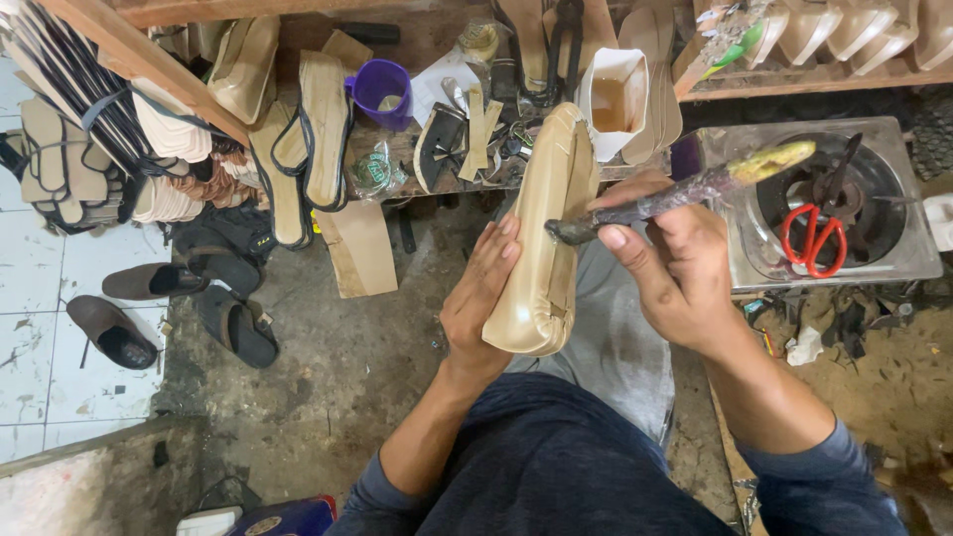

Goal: The person uses a chisel-like tool to scrape and smooth the edges of a beige shoe upper. Then the person retrieves several black rubber soles from a shelf, compares them, and places them on their lap. The person continues to handle and align the soles.

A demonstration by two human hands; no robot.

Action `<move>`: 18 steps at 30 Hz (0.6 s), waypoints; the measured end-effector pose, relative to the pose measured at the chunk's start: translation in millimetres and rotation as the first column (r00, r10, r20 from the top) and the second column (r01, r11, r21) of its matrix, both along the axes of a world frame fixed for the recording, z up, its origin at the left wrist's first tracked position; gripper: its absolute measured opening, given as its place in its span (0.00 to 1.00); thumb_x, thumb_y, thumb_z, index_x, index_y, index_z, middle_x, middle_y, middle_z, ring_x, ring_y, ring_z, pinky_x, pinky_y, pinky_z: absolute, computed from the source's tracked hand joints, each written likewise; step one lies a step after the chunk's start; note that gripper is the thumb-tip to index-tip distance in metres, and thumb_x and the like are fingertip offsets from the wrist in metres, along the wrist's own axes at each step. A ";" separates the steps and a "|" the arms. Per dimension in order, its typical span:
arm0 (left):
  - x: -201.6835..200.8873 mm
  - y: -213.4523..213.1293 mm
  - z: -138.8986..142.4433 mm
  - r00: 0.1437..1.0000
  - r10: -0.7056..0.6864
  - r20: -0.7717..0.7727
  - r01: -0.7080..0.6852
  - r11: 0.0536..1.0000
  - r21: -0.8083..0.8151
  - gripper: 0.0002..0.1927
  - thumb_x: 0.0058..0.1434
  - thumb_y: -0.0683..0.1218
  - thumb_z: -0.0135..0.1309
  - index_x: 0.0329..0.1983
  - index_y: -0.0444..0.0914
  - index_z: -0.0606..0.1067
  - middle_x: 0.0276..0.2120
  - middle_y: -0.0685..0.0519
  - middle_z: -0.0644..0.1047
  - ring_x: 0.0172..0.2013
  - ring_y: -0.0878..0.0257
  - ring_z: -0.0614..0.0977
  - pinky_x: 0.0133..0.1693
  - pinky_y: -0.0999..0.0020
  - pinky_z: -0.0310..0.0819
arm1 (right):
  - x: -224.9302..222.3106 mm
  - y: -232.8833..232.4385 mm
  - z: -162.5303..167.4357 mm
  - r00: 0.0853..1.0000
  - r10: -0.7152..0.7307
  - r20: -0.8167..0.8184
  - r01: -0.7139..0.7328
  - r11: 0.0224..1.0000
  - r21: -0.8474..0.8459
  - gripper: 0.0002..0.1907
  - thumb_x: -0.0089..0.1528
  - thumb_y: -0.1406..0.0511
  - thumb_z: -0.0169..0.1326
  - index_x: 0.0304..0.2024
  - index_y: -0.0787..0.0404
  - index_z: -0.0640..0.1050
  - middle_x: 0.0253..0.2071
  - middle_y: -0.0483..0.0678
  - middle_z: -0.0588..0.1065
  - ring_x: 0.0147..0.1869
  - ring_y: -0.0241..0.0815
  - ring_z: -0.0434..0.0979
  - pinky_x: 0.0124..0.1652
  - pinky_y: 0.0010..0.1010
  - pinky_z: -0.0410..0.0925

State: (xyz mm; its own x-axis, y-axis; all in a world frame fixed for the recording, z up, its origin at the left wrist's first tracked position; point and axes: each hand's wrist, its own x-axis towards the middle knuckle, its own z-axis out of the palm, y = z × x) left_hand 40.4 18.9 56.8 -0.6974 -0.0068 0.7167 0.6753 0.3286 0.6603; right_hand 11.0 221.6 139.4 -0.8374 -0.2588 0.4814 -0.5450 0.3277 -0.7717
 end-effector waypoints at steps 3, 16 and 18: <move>0.2 -0.5 -1.1 1.000 -0.009 0.020 0.009 1.000 0.005 0.25 0.64 0.36 0.62 0.64 0.32 0.70 0.64 0.37 0.73 0.68 0.44 0.75 0.73 0.45 0.67 | 5.5 -1.8 1.6 0.999 0.038 -0.017 -0.038 0.999 -0.003 0.08 0.69 0.73 0.55 0.50 0.69 0.77 0.46 0.53 0.78 0.49 0.44 0.79 0.50 0.30 0.71; 0.9 -1.7 -1.7 1.000 0.011 0.026 -0.010 1.000 -0.008 0.28 0.61 0.37 0.65 0.64 0.32 0.70 0.63 0.38 0.73 0.68 0.45 0.74 0.72 0.46 0.66 | 23.4 -3.2 2.0 0.989 0.111 -0.098 -0.113 0.993 -0.015 0.09 0.65 0.75 0.58 0.48 0.69 0.76 0.46 0.54 0.78 0.48 0.48 0.79 0.49 0.32 0.71; 1.6 -1.5 -1.1 0.999 0.017 0.032 -0.017 1.000 -0.013 0.27 0.61 0.36 0.64 0.64 0.32 0.71 0.64 0.38 0.73 0.68 0.45 0.75 0.72 0.47 0.67 | 23.4 -2.0 2.7 0.999 0.045 -0.015 -0.045 0.998 -0.053 0.10 0.65 0.76 0.57 0.49 0.70 0.77 0.46 0.55 0.78 0.47 0.48 0.78 0.48 0.32 0.71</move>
